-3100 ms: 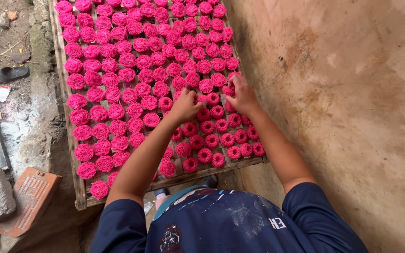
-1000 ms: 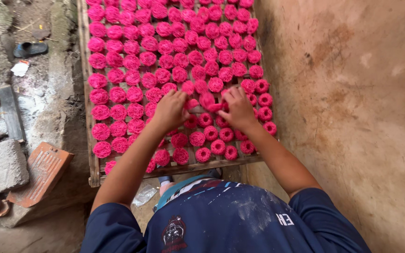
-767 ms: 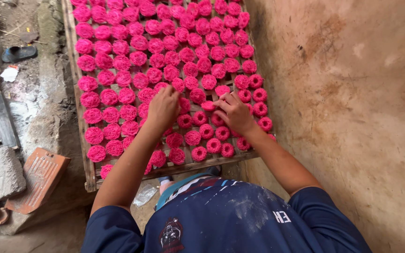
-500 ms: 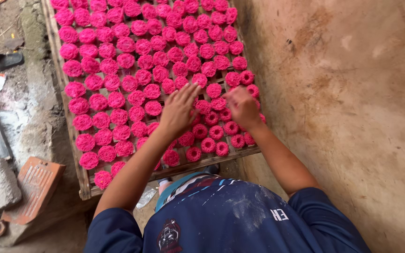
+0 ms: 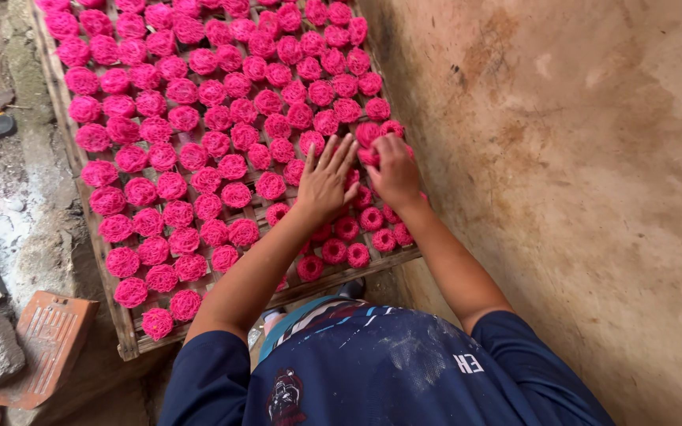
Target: The person arranges pink and yellow decorative balls on a wooden slatted tray. They repeatedly pick up and place the balls to form neat rows, then lift the tray at the end.
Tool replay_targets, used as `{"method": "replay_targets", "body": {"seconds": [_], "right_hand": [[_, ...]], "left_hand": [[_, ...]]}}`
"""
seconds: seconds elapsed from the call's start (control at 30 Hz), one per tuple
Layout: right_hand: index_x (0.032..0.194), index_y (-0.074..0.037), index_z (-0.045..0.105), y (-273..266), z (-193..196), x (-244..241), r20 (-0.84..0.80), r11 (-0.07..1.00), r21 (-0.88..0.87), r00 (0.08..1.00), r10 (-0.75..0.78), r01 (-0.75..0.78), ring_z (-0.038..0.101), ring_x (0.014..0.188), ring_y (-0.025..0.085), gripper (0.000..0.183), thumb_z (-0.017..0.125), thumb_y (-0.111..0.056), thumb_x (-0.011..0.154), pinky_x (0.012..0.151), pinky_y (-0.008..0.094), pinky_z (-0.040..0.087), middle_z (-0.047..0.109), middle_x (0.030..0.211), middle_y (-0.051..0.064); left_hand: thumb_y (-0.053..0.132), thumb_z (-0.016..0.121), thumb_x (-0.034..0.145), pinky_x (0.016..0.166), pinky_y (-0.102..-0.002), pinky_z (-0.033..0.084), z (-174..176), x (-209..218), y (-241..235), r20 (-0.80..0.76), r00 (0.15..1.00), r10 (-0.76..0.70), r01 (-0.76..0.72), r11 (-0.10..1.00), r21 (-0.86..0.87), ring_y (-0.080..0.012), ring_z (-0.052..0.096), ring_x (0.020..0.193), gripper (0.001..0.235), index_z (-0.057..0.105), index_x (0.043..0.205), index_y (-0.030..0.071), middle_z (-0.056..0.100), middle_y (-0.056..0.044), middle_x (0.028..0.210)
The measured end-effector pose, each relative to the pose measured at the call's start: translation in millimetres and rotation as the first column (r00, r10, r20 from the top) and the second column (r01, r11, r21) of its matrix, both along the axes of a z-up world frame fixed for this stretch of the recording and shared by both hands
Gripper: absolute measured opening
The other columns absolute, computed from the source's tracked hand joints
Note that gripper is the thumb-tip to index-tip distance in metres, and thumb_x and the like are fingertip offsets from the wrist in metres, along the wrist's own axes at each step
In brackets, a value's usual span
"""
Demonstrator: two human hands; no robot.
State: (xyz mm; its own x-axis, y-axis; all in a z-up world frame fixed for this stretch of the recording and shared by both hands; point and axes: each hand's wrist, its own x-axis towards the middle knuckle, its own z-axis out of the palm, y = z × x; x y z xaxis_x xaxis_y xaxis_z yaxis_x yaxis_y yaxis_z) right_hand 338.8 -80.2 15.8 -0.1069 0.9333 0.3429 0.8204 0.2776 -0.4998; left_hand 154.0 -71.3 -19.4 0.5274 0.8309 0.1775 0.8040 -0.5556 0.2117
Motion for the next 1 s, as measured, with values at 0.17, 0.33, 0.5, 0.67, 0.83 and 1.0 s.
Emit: {"method": "replay_targets", "body": {"seconds": [0.17, 0.33, 0.5, 0.67, 0.83, 1.0], "right_hand": [[0.099, -0.004, 0.066, 5, -9, 18, -0.129, 0.988, -0.086, 0.985, 0.119, -0.130, 0.061, 0.099, 0.032, 0.024, 0.080, -0.017, 0.085, 0.087, 0.042, 0.052, 0.059, 0.103, 0.012], [0.112, -0.006, 0.075, 40, -15, 59, -0.002, 0.984, -0.033, 0.985, -0.174, 0.174, 0.058, 0.102, 0.034, 0.021, 0.076, -0.022, 0.100, 0.090, 0.044, 0.049, 0.059, 0.105, 0.014], [0.101, -0.002, 0.067, 73, -22, 66, 0.083, 0.995, 0.010, 0.991, -0.103, 0.102, 0.057, 0.102, 0.036, 0.032, 0.085, -0.020, 0.081, 0.088, 0.045, 0.048, 0.060, 0.105, 0.017], [0.103, -0.006, 0.058, 68, -9, 66, -0.227, 0.948, -0.316, 0.969, -0.101, 0.025, 0.067, 0.089, 0.028, 0.036, 0.082, -0.017, 0.078, 0.082, 0.038, 0.055, 0.065, 0.096, 0.009], [0.103, -0.005, 0.063, 58, 5, 55, 0.026, 0.990, 0.130, 0.999, 0.043, -0.046, 0.065, 0.098, 0.032, 0.032, 0.083, -0.007, 0.078, 0.084, 0.040, 0.054, 0.067, 0.101, 0.012], [0.103, -0.011, 0.074, 39, 10, 70, 0.071, 0.989, 0.003, 0.987, 0.146, -0.146, 0.066, 0.104, 0.029, 0.019, 0.080, -0.024, 0.091, 0.089, 0.039, 0.053, 0.071, 0.106, 0.007]], "left_hand": [[0.055, 0.049, 0.094, 0.126, -0.055, 0.007, 6, -3, 1, 0.001, 1.000, 0.007, -0.007, 0.999, -0.044, -0.0253, 0.014, 0.159, 0.090, 0.015, 0.165, 0.011, 0.017, -0.006, 0.172], [0.057, 0.044, 0.100, 0.125, -0.056, 0.005, 6, 18, 3, 0.037, 0.999, -0.035, 0.034, 0.999, 0.025, -0.0244, 0.012, 0.158, 0.084, 0.013, 0.165, 0.013, 0.014, -0.005, 0.171], [0.055, 0.046, 0.100, 0.126, -0.055, 0.005, 6, 39, 12, 0.001, 1.000, -0.015, 0.015, 0.999, -0.039, -0.0235, 0.015, 0.159, 0.082, 0.013, 0.164, 0.015, 0.015, -0.004, 0.172], [0.050, 0.050, 0.100, 0.125, -0.056, 0.007, 7, 33, 10, 0.038, 0.999, -0.019, 0.021, 0.998, -0.052, -0.0248, 0.018, 0.157, 0.082, 0.013, 0.164, 0.015, 0.016, -0.004, 0.171], [0.041, 0.053, 0.099, 0.124, -0.057, 0.005, 14, 35, 10, 0.129, 0.991, 0.018, -0.019, 1.000, 0.006, -0.0256, 0.023, 0.155, 0.074, 0.026, 0.162, 0.012, 0.024, -0.010, 0.169], [0.024, 0.059, 0.098, 0.121, -0.054, 0.019, 24, 38, -2, 0.020, 0.997, -0.080, 0.080, 0.997, -0.011, -0.0222, 0.046, 0.138, 0.030, 0.060, 0.127, 0.015, 0.055, -0.008, 0.136]]}}
